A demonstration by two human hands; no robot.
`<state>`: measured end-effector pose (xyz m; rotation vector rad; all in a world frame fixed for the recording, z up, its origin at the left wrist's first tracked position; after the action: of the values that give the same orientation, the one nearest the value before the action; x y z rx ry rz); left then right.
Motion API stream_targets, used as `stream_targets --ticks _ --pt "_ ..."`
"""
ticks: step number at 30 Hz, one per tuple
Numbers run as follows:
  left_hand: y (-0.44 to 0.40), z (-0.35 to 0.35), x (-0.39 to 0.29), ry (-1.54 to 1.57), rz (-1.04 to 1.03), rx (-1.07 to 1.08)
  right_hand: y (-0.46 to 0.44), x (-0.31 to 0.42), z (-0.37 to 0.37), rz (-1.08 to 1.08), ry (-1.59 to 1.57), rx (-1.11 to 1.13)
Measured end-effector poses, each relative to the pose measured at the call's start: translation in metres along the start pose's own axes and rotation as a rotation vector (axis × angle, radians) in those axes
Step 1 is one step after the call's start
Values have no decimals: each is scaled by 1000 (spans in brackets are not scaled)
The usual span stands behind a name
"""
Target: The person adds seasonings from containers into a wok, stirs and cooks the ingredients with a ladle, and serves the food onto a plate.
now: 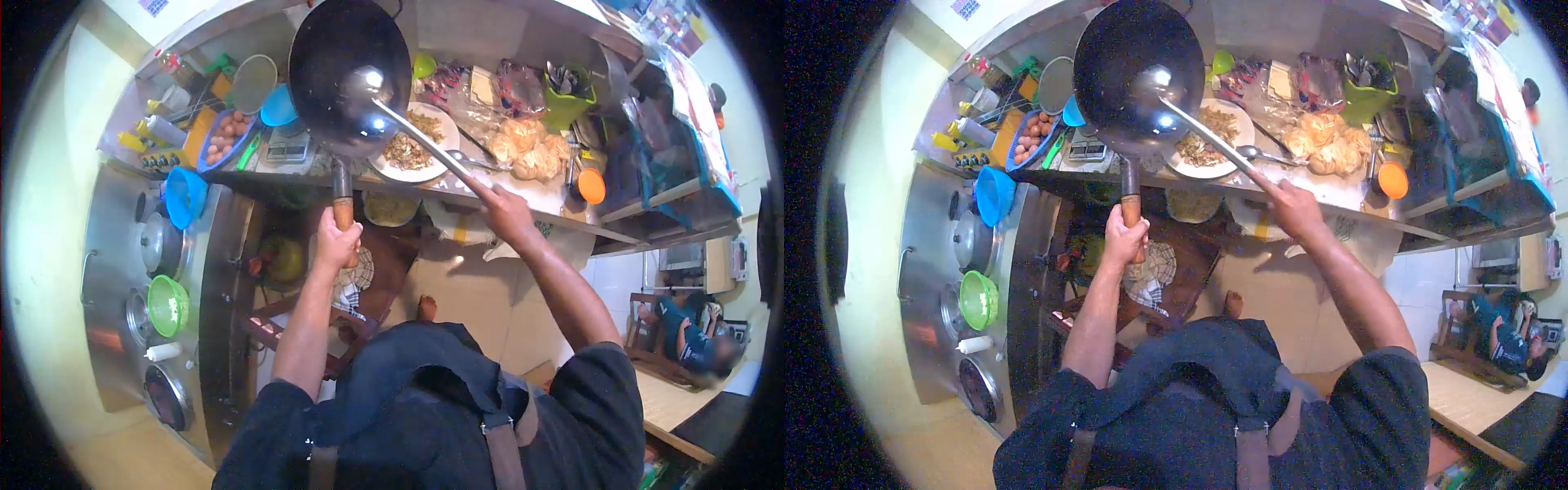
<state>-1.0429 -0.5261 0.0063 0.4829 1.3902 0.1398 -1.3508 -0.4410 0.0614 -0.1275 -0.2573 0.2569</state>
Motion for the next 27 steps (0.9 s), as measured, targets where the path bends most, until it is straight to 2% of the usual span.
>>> stream_targets --ticks 4,6,8,10,12,14,16,18,20,21,22,24,26,27 --pt "-7 30 19 -124 -50 -69 54 -48 -5 -108 16 34" --pt "-17 42 31 -302 -81 -170 48 -26 9 -82 -27 -9" --pt "-15 39 28 -348 -58 -199 27 4 30 5 -151 -166" --pt "-12 33 17 -397 -82 -202 29 9 33 24 -142 -129" --pt "-13 32 11 -434 -120 -209 48 -8 29 37 19 35" --pt "-7 37 -3 -393 -283 -272 67 -27 35 14 58 51" --pt "-2 36 -11 -387 -247 -250 81 -37 40 -38 105 9" --pt "-7 30 -13 -377 -214 -232 69 -17 51 -40 91 -36" --pt "-5 19 -25 -310 -334 -196 52 1 61 38 26 -140" --pt "1 9 -35 -174 -323 -118 49 2 58 35 74 -66" --pt "4 9 -39 -173 -330 -124 56 -2 59 41 76 -73" --pt "4 16 -35 -40 -221 -84 84 -37 48 -93 155 96" --pt "24 33 -41 -27 -159 -106 120 -45 50 -125 64 42" --pt "32 39 -37 29 -84 -42 133 -30 56 -47 -34 -93"
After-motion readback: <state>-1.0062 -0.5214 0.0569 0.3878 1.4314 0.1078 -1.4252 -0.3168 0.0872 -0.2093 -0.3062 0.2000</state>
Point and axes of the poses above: each hand's wrist, its own y-axis away from the middle knuckle, its own z-axis out of the back of the hand, x = y × z, the point moved 10 cm from there along -y, towards the middle knuckle, and after that the axes turned 15 degrees about z, right-handed, at the moved point
